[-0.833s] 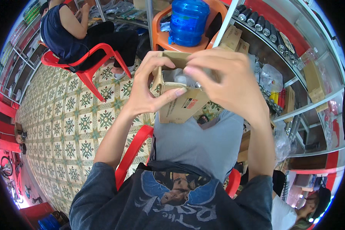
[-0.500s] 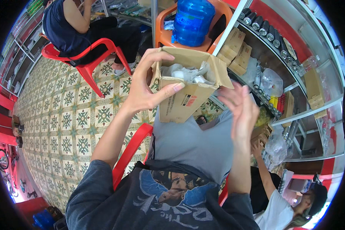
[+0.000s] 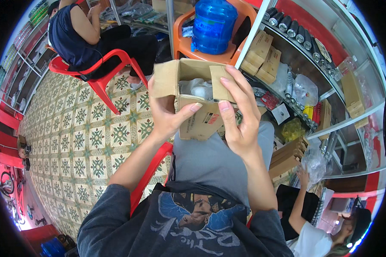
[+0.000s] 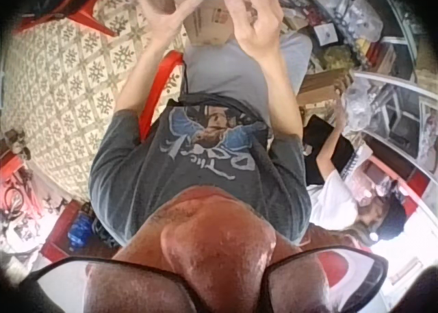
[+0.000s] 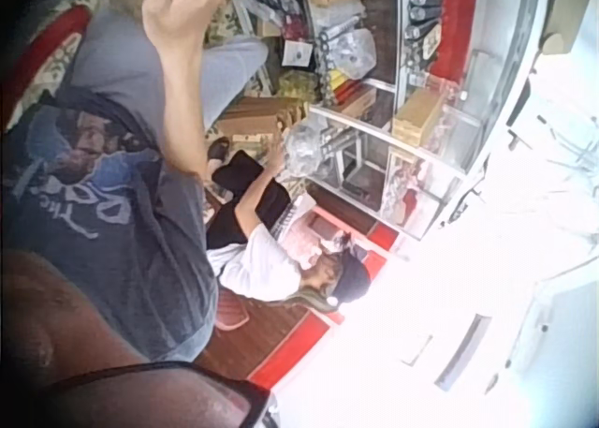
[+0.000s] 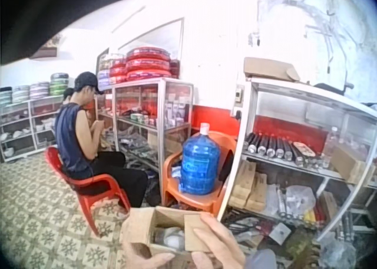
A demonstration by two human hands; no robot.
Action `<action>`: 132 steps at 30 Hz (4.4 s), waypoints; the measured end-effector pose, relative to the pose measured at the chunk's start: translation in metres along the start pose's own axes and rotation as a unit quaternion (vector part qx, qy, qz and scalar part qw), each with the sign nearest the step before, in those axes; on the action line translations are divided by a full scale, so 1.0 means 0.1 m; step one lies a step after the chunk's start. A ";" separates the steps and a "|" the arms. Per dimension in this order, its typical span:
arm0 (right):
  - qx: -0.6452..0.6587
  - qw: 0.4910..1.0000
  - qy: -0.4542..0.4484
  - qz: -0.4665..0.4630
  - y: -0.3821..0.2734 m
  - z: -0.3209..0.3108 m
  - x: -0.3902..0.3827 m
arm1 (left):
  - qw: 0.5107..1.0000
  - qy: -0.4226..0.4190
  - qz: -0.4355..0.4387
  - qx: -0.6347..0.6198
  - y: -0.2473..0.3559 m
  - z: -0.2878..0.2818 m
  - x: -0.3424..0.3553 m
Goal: The person places various shock absorbers into their respective cardboard boxes and then organizes the boxes on a shelf.
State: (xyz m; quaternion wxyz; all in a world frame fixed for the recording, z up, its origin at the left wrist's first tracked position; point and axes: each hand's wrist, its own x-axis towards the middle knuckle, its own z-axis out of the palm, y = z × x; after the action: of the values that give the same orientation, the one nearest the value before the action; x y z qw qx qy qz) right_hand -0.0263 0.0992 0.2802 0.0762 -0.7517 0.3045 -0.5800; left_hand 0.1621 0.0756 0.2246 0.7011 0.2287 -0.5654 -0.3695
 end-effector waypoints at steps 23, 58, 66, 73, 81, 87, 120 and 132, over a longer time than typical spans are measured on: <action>0.195 0.870 0.101 0.441 0.06 -0.24 0.30 | 0.937 -0.168 0.203 0.231 0.23 -0.10 0.39; 0.111 0.992 -0.049 0.023 0.17 -0.27 0.41 | 0.977 -0.139 0.089 0.137 0.07 -0.15 0.26; 0.063 0.994 -0.083 -0.026 0.17 -0.27 0.41 | 0.982 -0.127 0.076 0.117 0.09 -0.14 0.22; 0.076 0.993 -0.091 -0.003 0.13 -0.29 0.41 | 0.970 -0.138 0.130 0.154 0.12 -0.15 0.27; 0.066 0.992 -0.106 -0.024 0.13 -0.31 0.37 | 0.923 -0.150 0.250 0.251 0.27 -0.14 0.44; 0.030 0.991 -0.117 -0.057 0.14 -0.29 0.31 | 0.919 -0.191 0.240 0.247 0.28 -0.21 0.44; 0.153 0.979 0.115 0.065 0.87 -0.28 -0.18 | 0.798 -0.206 -0.556 0.110 -0.67 -0.65 -0.45; 0.104 0.915 0.211 0.328 1.63 -0.69 -0.63 | 0.676 -0.170 -0.716 0.044 -0.41 0.06 -0.22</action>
State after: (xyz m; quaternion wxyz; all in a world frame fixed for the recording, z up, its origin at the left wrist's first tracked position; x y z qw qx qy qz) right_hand -0.1590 0.0194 0.1742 0.2740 -0.4580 0.4808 -0.6957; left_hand 0.1438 0.0675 0.1821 0.1028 0.5268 -0.3539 -0.7659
